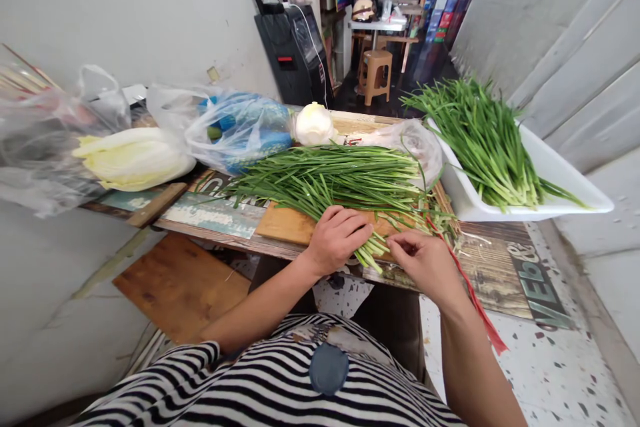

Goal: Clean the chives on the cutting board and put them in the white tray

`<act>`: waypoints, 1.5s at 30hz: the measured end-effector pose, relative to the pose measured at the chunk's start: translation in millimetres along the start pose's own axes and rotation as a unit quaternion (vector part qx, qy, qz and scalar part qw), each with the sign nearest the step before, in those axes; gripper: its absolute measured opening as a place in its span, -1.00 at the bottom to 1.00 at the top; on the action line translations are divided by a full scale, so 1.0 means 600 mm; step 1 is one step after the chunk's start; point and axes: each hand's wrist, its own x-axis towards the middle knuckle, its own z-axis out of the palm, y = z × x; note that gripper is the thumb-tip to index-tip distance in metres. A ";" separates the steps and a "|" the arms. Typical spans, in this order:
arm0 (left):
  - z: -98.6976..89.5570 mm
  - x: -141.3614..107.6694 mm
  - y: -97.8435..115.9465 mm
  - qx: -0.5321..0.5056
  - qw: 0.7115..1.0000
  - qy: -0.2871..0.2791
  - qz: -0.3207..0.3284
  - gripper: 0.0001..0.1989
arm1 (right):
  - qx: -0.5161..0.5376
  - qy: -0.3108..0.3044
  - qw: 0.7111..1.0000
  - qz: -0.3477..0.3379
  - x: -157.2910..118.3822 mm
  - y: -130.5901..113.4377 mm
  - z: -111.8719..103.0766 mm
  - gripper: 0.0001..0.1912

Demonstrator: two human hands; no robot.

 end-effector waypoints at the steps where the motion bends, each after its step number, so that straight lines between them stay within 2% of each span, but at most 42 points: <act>1: 0.000 0.001 0.000 0.001 1.000 -0.005 0.002 -0.78 | -0.002 -0.006 1.000 0.002 0.003 -0.002 -0.002 -0.74; 4: -0.002 0.002 0.000 0.003 1.000 -0.015 0.009 -0.77 | 0.008 -0.008 0.999 0.042 0.008 -0.007 -0.003 -0.75; 8: -0.002 0.002 0.000 0.003 1.000 0.002 0.012 -0.78 | 0.072 -0.036 0.986 0.148 0.009 -0.002 0.001 -0.75; 11: 0.000 0.000 0.000 -0.001 1.000 0.018 -0.001 -0.79 | 0.140 -0.020 0.975 0.171 0.008 0.009 -0.002 -0.69; 14: 0.002 -0.002 0.000 -0.010 1.000 0.017 -0.012 -0.79 | 0.101 0.065 0.983 0.137 0.013 0.023 -0.011 -0.62; 16: 0.002 -0.001 0.000 -0.013 1.000 0.011 -0.017 -0.79 | -0.008 0.158 0.983 0.094 0.024 0.034 -0.018 -0.65; 18: 0.002 0.000 0.001 -0.015 1.000 0.005 -0.024 -0.78 | -0.120 0.216 0.969 0.025 0.040 0.047 -0.021 -0.73; 21: 0.001 0.002 0.001 -0.023 0.999 0.003 -0.028 -0.77 | -0.227 0.198 0.950 -0.075 0.068 0.064 -0.017 -0.75; 24: 0.001 0.004 0.001 -0.028 0.999 0.001 -0.031 -0.77 | -0.297 0.163 0.935 -0.110 0.085 0.070 -0.007 -0.72; 26: 0.001 0.004 0.001 -0.026 0.999 -0.005 -0.036 -0.77 | -0.316 0.173 0.924 -0.127 0.083 0.065 -0.004 -0.73; 29: 0.001 0.004 0.001 -0.022 0.999 -0.024 -0.038 -0.75 | -0.287 0.219 0.917 -0.170 0.061 0.047 -0.007 -0.76; 31: 0.000 0.004 0.001 -0.019 0.999 -0.030 -0.040 -0.74 | -0.251 0.229 0.919 -0.199 0.039 0.034 -0.008 -0.80; 36: -0.001 0.006 -0.002 -0.030 0.999 -0.005 -0.030 -0.72 | -0.162 0.192 0.943 -0.220 -0.002 0.019 0.004 -0.92; 40: 0.005 0.009 -0.006 -0.058 0.997 -0.051 -0.026 -0.72 | -0.111 0.150 0.955 -0.229 -0.004 0.025 0.012 -0.92; 45: 0.010 0.008 -0.006 -0.047 0.996 -0.076 -0.016 -0.72 | -0.141 0.144 0.951 -0.234 0.002 0.039 0.014 -0.88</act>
